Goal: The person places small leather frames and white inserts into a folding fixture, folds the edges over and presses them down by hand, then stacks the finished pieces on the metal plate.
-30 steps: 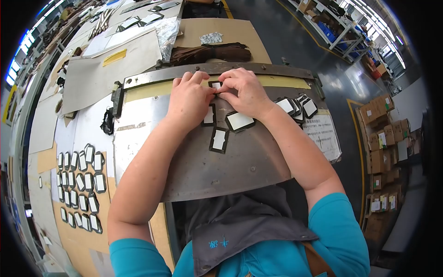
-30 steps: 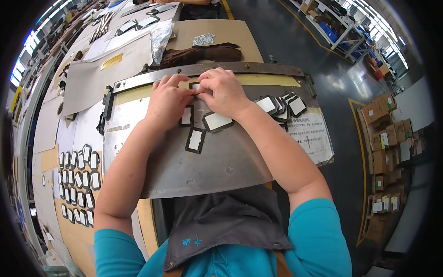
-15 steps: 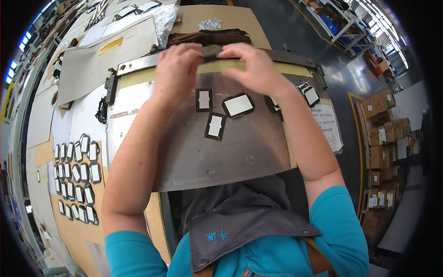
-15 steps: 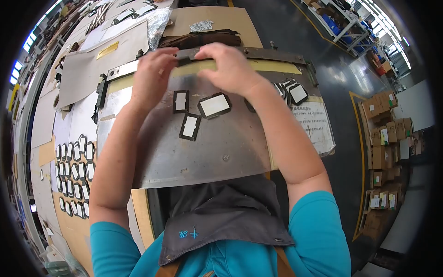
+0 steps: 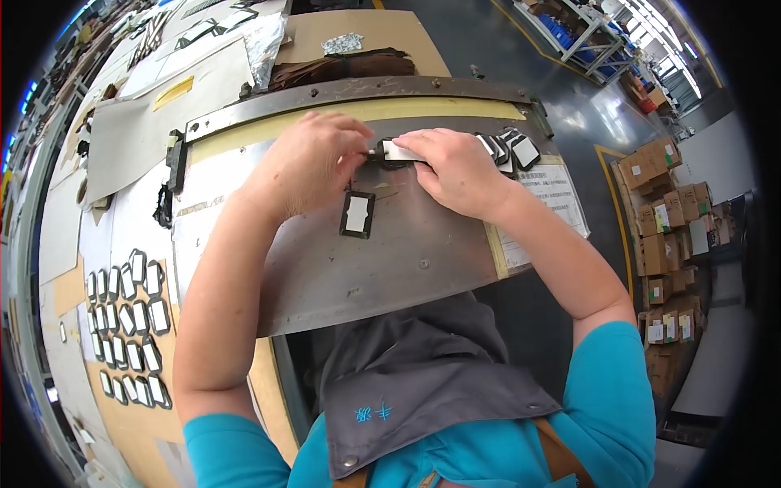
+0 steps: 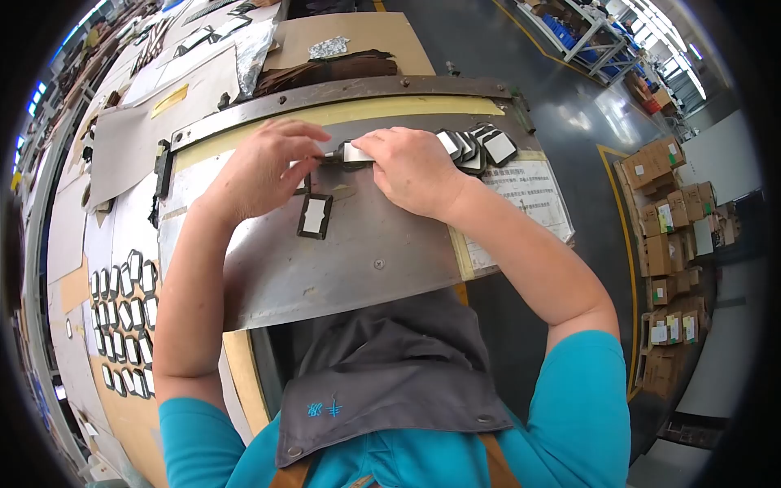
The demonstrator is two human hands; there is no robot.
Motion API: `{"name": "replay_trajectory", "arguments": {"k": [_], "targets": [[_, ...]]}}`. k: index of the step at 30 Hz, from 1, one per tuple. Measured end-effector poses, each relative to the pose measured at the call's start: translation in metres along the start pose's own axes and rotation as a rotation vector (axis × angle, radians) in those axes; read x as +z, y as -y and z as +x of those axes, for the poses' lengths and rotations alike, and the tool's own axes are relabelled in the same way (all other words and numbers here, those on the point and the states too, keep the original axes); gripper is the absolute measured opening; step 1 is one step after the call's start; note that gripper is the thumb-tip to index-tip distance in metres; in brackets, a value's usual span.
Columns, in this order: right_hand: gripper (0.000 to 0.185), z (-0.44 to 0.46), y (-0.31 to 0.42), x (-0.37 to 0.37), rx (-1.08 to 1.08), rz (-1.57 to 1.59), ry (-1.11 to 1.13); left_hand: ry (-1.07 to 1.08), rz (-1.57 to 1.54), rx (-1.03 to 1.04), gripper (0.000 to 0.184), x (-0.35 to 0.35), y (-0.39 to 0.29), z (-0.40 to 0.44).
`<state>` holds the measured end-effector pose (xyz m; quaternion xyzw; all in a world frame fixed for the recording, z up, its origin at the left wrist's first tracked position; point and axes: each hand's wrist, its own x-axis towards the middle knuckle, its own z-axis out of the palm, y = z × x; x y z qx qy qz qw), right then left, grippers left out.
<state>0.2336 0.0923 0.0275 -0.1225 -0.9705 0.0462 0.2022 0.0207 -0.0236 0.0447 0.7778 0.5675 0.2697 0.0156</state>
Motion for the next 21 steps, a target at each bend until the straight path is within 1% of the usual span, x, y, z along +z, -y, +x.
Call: {"name": "replay_trajectory", "arguments": {"k": [1,2,3,5,7,9,10,11,13,14,15,17,18,19,21], "targets": [[0.031,0.001,-0.003,0.001,-0.002,-0.008,-0.002,0.107,-0.087,-0.042,0.011,-0.002,-0.002,0.000],[0.031,0.002,-0.004,0.001,0.020,0.016,0.007,0.147,-0.130,-0.019,0.011,-0.003,0.000,-0.001],[0.031,0.004,-0.005,0.000,0.043,0.042,0.017,0.141,-0.128,-0.015,0.011,-0.004,-0.001,-0.001],[0.029,0.010,-0.008,-0.003,0.070,0.072,-0.025,0.219,-0.097,0.013,0.009,-0.004,-0.003,-0.001],[0.026,0.020,-0.014,-0.003,0.092,0.101,-0.069,0.201,-0.103,0.044,0.006,-0.006,-0.006,-0.002],[0.026,0.036,-0.024,0.006,0.288,0.427,-0.254,0.205,-0.120,0.036,0.012,-0.005,-0.007,-0.001],[0.023,0.048,-0.027,0.011,0.285,0.454,-0.353,0.199,-0.171,0.003,0.012,-0.004,-0.007,0.000],[0.023,0.060,-0.027,0.016,0.270,0.456,-0.360,0.192,-0.157,0.000,0.012,0.000,-0.002,0.001],[0.021,0.083,-0.020,0.024,0.234,0.442,-0.520,0.037,-0.081,-0.127,0.011,0.010,0.009,0.000],[0.017,0.089,-0.016,0.030,0.197,0.357,-0.495,-0.013,-0.060,-0.234,0.010,0.013,0.017,0.000],[0.013,0.094,-0.017,0.039,0.130,0.238,-0.440,-0.012,-0.056,-0.234,0.010,0.017,0.024,0.000],[0.010,0.093,-0.018,0.056,-0.040,0.107,-0.426,-0.320,0.095,-0.358,0.014,0.022,0.034,0.001],[0.012,0.091,-0.015,0.061,-0.053,0.067,-0.370,-0.302,0.089,-0.420,0.020,0.019,0.033,0.002],[0.012,0.089,-0.014,0.064,-0.059,0.065,-0.362,-0.308,0.083,-0.427,0.020,0.022,0.036,0.001],[0.014,0.083,-0.011,0.069,-0.072,-0.006,-0.323,-0.254,0.198,-0.309,0.015,0.031,0.042,-0.001]]}}
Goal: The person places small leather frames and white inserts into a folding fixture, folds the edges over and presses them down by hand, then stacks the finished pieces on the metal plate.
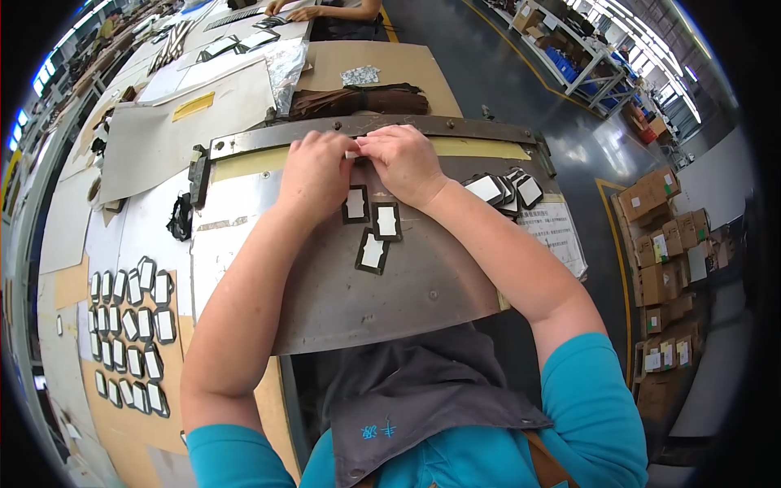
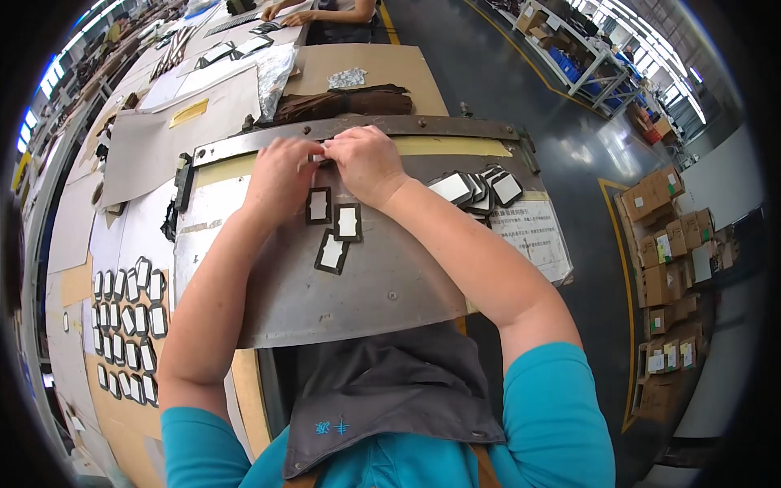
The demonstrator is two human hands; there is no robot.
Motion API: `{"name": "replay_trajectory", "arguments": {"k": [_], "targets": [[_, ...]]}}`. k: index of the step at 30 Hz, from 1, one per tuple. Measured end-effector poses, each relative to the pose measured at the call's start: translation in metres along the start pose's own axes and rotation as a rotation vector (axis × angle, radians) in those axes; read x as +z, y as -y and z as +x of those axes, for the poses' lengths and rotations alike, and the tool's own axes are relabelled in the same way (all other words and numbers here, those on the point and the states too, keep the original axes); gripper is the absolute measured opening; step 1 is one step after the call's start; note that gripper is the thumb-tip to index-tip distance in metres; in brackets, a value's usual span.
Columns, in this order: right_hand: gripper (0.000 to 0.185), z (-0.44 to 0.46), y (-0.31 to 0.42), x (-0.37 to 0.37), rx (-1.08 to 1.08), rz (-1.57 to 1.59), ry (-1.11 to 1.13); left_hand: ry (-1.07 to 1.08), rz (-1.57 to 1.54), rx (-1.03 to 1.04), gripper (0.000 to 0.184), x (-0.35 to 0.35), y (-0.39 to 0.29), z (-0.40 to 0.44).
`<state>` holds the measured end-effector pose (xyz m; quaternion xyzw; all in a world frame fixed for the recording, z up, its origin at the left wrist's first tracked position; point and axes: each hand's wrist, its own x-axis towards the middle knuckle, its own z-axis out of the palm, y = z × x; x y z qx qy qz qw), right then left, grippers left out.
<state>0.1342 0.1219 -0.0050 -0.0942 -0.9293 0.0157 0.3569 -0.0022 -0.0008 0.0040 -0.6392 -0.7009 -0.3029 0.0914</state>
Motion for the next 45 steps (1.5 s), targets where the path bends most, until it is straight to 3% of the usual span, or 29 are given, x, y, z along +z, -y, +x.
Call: {"name": "replay_trajectory", "arguments": {"k": [4,6,10,17,23,32,45], "targets": [[0.020,-0.007,0.000,-0.010,-0.010,0.036,0.168,0.015,-0.007,-0.035,0.019,0.000,-0.008,-0.003],[0.024,-0.011,0.001,-0.013,0.016,0.082,0.216,0.140,-0.005,-0.104,0.025,-0.003,-0.010,-0.005],[0.032,-0.015,0.004,-0.033,0.096,0.034,0.396,0.105,0.054,-0.026,0.026,0.004,-0.013,-0.008],[0.032,-0.021,0.007,-0.030,0.130,0.044,0.324,0.065,0.228,0.003,0.029,0.012,-0.018,-0.013],[0.033,-0.021,0.008,-0.029,0.140,0.042,0.324,0.163,0.229,-0.009,0.030,-0.001,-0.025,-0.009],[0.033,-0.025,0.002,-0.020,0.126,0.120,0.225,0.127,0.251,-0.025,0.029,0.006,-0.023,-0.009],[0.028,-0.024,0.008,-0.029,0.119,0.071,0.258,0.094,0.206,-0.054,0.026,0.003,-0.024,-0.010]]}}
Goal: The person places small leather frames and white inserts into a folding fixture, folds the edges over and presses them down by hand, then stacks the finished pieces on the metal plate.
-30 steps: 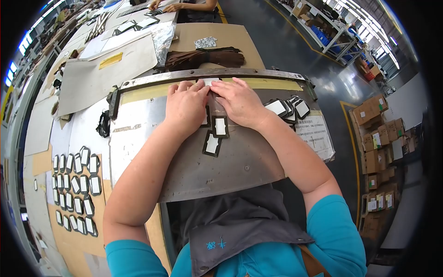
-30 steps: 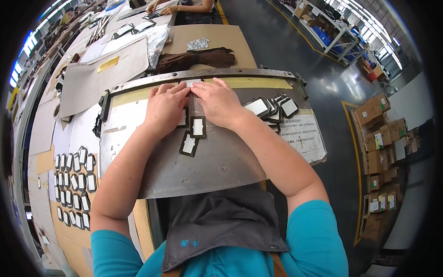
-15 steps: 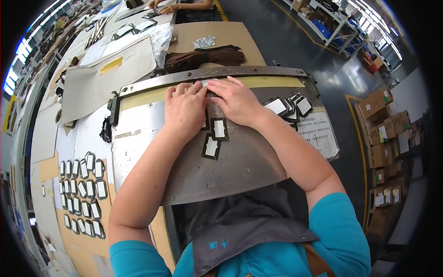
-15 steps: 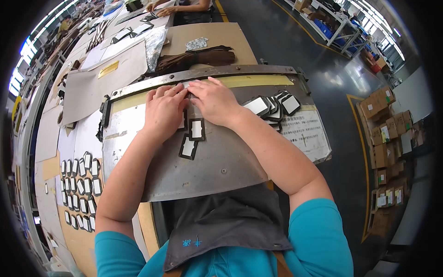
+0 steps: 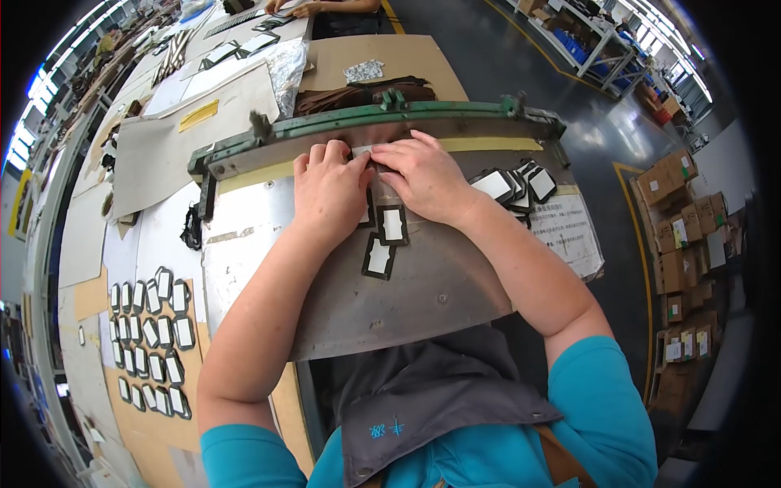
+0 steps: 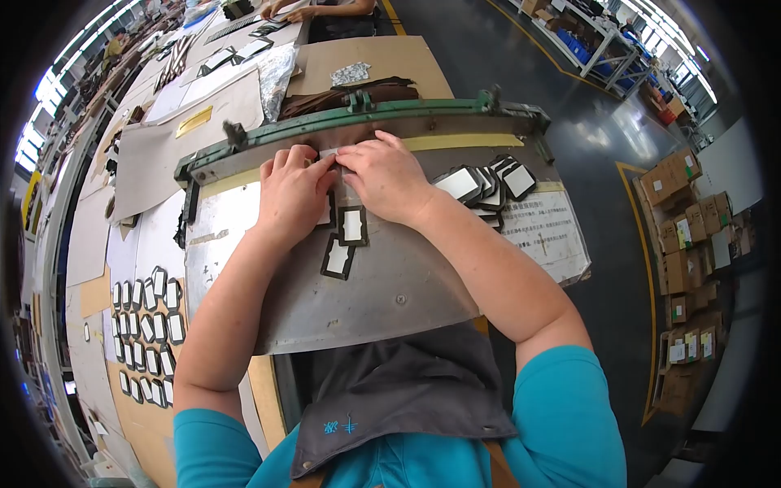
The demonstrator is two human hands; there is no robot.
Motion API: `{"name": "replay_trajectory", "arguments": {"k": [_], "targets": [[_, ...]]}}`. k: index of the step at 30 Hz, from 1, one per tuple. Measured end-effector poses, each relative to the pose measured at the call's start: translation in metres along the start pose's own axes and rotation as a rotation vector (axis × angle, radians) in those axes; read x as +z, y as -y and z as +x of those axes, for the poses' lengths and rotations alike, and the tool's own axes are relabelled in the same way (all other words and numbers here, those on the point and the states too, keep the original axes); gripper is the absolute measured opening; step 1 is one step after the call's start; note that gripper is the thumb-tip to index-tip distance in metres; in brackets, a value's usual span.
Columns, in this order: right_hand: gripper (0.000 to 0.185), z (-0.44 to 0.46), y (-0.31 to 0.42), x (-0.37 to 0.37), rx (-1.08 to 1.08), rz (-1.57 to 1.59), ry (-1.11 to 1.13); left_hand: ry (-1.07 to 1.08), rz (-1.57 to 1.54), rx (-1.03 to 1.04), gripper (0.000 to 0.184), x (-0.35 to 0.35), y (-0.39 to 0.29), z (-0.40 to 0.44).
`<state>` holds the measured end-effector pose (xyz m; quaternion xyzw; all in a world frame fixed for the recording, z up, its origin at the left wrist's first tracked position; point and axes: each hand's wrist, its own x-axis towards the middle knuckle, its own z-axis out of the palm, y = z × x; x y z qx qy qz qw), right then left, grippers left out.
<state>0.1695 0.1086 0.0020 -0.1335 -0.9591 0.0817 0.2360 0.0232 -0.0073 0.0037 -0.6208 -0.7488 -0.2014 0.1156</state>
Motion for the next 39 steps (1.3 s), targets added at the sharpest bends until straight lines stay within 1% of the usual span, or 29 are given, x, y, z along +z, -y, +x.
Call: {"name": "replay_trajectory", "arguments": {"k": [2,4,6,7,8,9,11,12,13,14,15,16,17,19,20,21,23,25,26,27,29,30,31,33,34,36,37,39], "targets": [[0.027,0.004,-0.002,0.000,-0.023,-0.008,-0.004,-0.002,-0.006,0.009,0.025,0.000,0.003,0.001],[0.023,0.005,-0.002,0.001,-0.028,0.096,-0.080,-0.015,-0.045,-0.003,0.024,0.001,0.007,0.006],[0.021,0.006,-0.004,-0.004,-0.010,0.147,-0.051,-0.009,-0.094,-0.014,0.023,0.007,0.011,0.005],[0.019,0.008,-0.005,-0.007,0.007,0.194,-0.038,-0.024,-0.159,0.004,0.020,0.008,0.014,0.006],[0.014,0.007,-0.008,-0.006,0.020,0.178,-0.078,-0.041,-0.223,0.024,0.018,0.009,0.017,0.009],[0.014,0.009,-0.007,-0.009,0.020,0.174,-0.074,-0.059,-0.288,0.043,0.016,0.010,0.019,0.010],[0.015,0.012,-0.004,-0.015,0.329,0.333,-0.045,-0.090,-0.320,0.076,0.015,0.014,0.021,0.011],[0.018,0.016,-0.006,-0.016,0.324,0.401,-0.053,-0.086,-0.334,0.047,0.014,0.013,0.020,0.013],[0.018,0.020,-0.007,-0.018,0.327,0.398,-0.054,-0.082,-0.347,0.022,0.014,0.012,0.019,0.014],[0.020,0.026,-0.007,-0.019,0.460,0.482,0.069,-0.108,-0.316,-0.006,0.019,0.010,0.017,0.014],[0.021,0.033,-0.006,-0.022,0.592,0.566,0.192,-0.110,-0.317,-0.003,0.019,0.008,0.016,0.014],[0.024,0.042,-0.010,-0.020,0.557,0.432,0.263,-0.063,-0.289,-0.047,0.021,0.006,0.015,0.014],[0.024,0.047,-0.010,-0.021,0.555,0.429,0.261,-0.018,-0.260,-0.092,0.023,0.004,0.015,0.013],[0.031,0.061,-0.002,-0.030,0.618,0.287,0.459,-0.028,-0.251,-0.092,0.023,0.002,0.015,0.013],[0.035,0.063,-0.010,-0.023,0.623,0.285,0.486,-0.030,-0.244,-0.093,0.024,0.001,0.015,0.013],[0.035,0.063,-0.014,-0.021,0.620,0.275,0.491,-0.036,-0.251,-0.098,0.024,0.003,0.015,0.012],[0.031,0.060,-0.023,-0.020,0.674,0.595,0.450,-0.156,-0.268,-0.081,0.019,0.007,0.016,0.012],[0.023,0.054,-0.022,-0.025,0.771,0.983,0.216,-0.193,-0.290,-0.052,0.017,0.005,0.020,0.015],[0.022,0.053,-0.019,-0.021,0.816,1.079,0.058,-0.211,-0.304,-0.017,0.018,0.005,0.021,0.016],[0.022,0.052,-0.018,-0.013,0.813,1.080,0.058,-0.213,-0.302,-0.016,0.018,0.007,0.021,0.015],[0.026,0.050,-0.019,0.005,0.825,1.129,-0.072,-0.203,-0.213,0.128,0.022,0.014,0.014,0.010],[0.031,0.052,-0.016,0.007,0.797,1.059,-0.086,-0.113,-0.146,0.122,0.023,0.014,0.011,0.006],[0.031,0.052,-0.016,0.007,0.798,1.060,-0.086,-0.112,-0.146,0.122,0.023,0.013,0.009,0.006],[0.033,0.052,-0.014,0.003,0.763,0.802,-0.005,-0.058,-0.101,0.088,0.024,0.011,0.006,0.005],[0.033,0.053,-0.010,-0.006,0.765,0.805,-0.009,-0.038,-0.095,0.088,0.026,0.011,0.007,0.004],[0.038,0.055,-0.004,-0.023,0.757,0.425,0.218,-0.027,-0.094,0.087,0.028,0.010,0.006,0.003],[0.038,0.051,-0.003,-0.023,0.755,0.428,0.218,-0.017,-0.097,0.080,0.030,0.009,0.006,0.003],[0.037,0.035,-0.002,-0.019,0.373,-0.034,-0.011,-0.004,-0.082,0.067,0.030,0.006,0.006,0.003]]}}
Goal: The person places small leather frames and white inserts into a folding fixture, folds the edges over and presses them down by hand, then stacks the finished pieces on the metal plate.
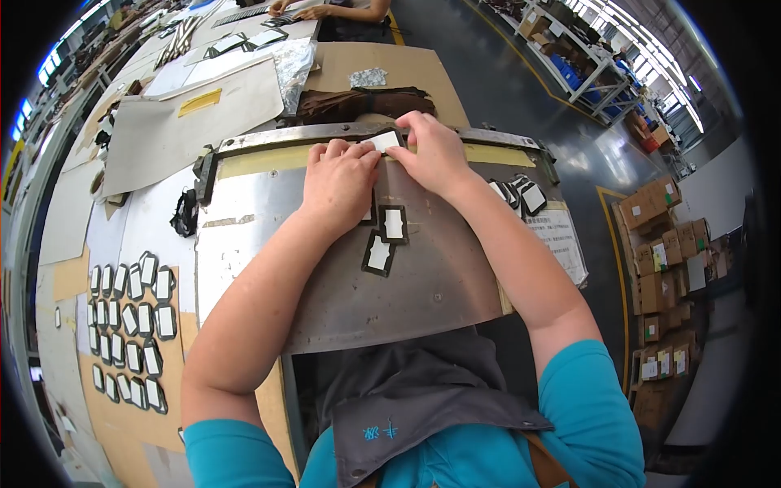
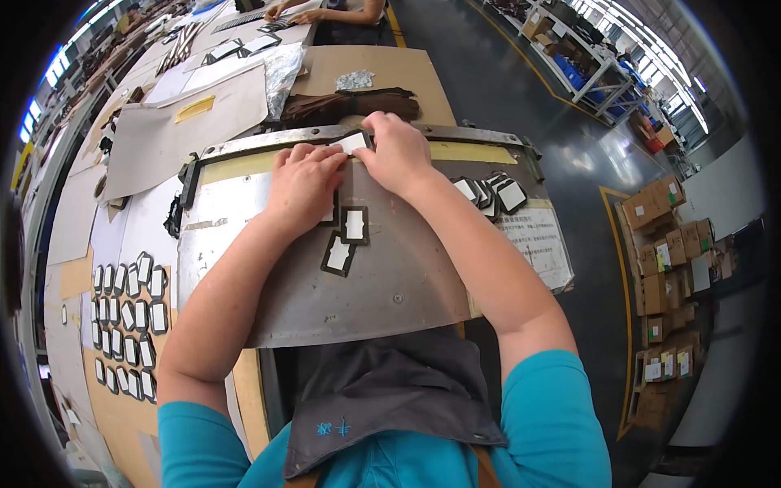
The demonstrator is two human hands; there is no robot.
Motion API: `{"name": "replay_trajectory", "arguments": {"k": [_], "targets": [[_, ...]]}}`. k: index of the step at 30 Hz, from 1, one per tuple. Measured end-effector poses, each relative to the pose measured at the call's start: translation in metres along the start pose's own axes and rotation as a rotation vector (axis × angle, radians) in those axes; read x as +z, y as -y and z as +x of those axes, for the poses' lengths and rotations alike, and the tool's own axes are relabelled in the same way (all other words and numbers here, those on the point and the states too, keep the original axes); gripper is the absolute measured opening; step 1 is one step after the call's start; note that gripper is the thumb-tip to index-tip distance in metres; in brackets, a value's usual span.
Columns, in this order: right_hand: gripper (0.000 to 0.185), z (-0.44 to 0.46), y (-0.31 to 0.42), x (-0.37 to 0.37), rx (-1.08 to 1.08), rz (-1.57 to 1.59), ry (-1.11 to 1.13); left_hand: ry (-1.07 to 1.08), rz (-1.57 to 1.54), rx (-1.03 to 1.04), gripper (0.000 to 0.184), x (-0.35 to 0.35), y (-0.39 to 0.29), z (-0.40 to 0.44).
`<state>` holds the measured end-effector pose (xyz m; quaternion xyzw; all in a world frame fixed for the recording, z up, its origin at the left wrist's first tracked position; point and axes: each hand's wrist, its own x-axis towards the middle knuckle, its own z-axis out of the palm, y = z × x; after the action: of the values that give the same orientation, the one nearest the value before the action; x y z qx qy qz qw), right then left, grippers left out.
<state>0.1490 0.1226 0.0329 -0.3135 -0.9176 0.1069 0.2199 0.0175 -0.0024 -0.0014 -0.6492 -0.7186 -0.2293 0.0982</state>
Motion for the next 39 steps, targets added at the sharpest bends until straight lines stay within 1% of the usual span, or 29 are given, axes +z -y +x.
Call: {"name": "replay_trajectory", "arguments": {"k": [1,2,4,5,6,8,9,11,15,18,20,21,23,24,26,36,39], "targets": [[0.034,-0.007,-0.006,0.008,-0.197,0.002,-0.086,0.015,0.012,-0.008,0.030,-0.002,-0.001,-0.001],[0.034,-0.013,-0.011,0.016,-0.190,0.005,-0.083,0.023,0.011,-0.006,0.030,-0.002,-0.002,-0.001],[0.032,-0.023,-0.015,0.023,-0.451,-0.026,-0.062,0.049,0.000,-0.033,0.030,-0.004,-0.003,0.002],[0.035,-0.027,-0.016,0.025,-0.368,0.021,0.015,0.039,-0.018,-0.024,0.029,-0.002,-0.002,0.001],[0.035,-0.028,-0.016,0.025,-0.369,0.024,0.011,0.039,-0.013,-0.023,0.029,0.001,-0.001,0.000],[0.038,-0.031,-0.015,0.023,-0.359,-0.010,0.031,-0.048,0.057,0.016,0.029,0.007,-0.001,-0.005],[0.038,-0.034,-0.014,0.022,-0.355,-0.007,0.030,-0.044,0.058,0.019,0.029,0.004,-0.005,-0.007],[0.040,-0.035,-0.010,0.021,-0.336,-0.070,0.058,0.053,0.077,-0.047,0.029,-0.004,-0.011,-0.006],[0.041,-0.033,-0.010,0.022,-0.341,-0.080,0.059,0.023,0.107,-0.036,0.030,-0.003,-0.008,-0.004],[0.041,-0.033,-0.012,0.025,-0.322,-0.036,0.071,0.026,0.072,-0.048,0.029,-0.002,-0.007,-0.002],[0.039,-0.035,-0.015,0.031,-0.346,-0.004,-0.023,0.030,0.068,-0.064,0.030,-0.002,-0.006,-0.002],[0.039,-0.034,-0.013,0.026,-0.346,-0.002,-0.020,0.034,0.068,-0.066,0.030,-0.003,-0.007,-0.002],[0.035,-0.032,-0.008,0.011,-0.353,-0.024,0.076,0.001,0.079,-0.070,0.030,-0.006,-0.008,-0.003],[0.035,-0.033,-0.009,0.012,-0.349,-0.022,0.079,0.006,0.077,-0.070,0.030,-0.004,-0.008,-0.004],[0.033,-0.031,-0.011,0.011,-0.351,0.030,0.057,0.005,0.050,-0.071,0.030,-0.003,-0.007,-0.003],[0.030,-0.030,-0.010,0.013,-0.365,0.019,0.035,0.010,0.081,-0.059,0.031,-0.006,-0.008,-0.004],[0.028,-0.027,-0.015,0.014,-0.374,0.072,0.031,0.006,0.054,-0.056,0.030,-0.003,-0.006,-0.002]]}}
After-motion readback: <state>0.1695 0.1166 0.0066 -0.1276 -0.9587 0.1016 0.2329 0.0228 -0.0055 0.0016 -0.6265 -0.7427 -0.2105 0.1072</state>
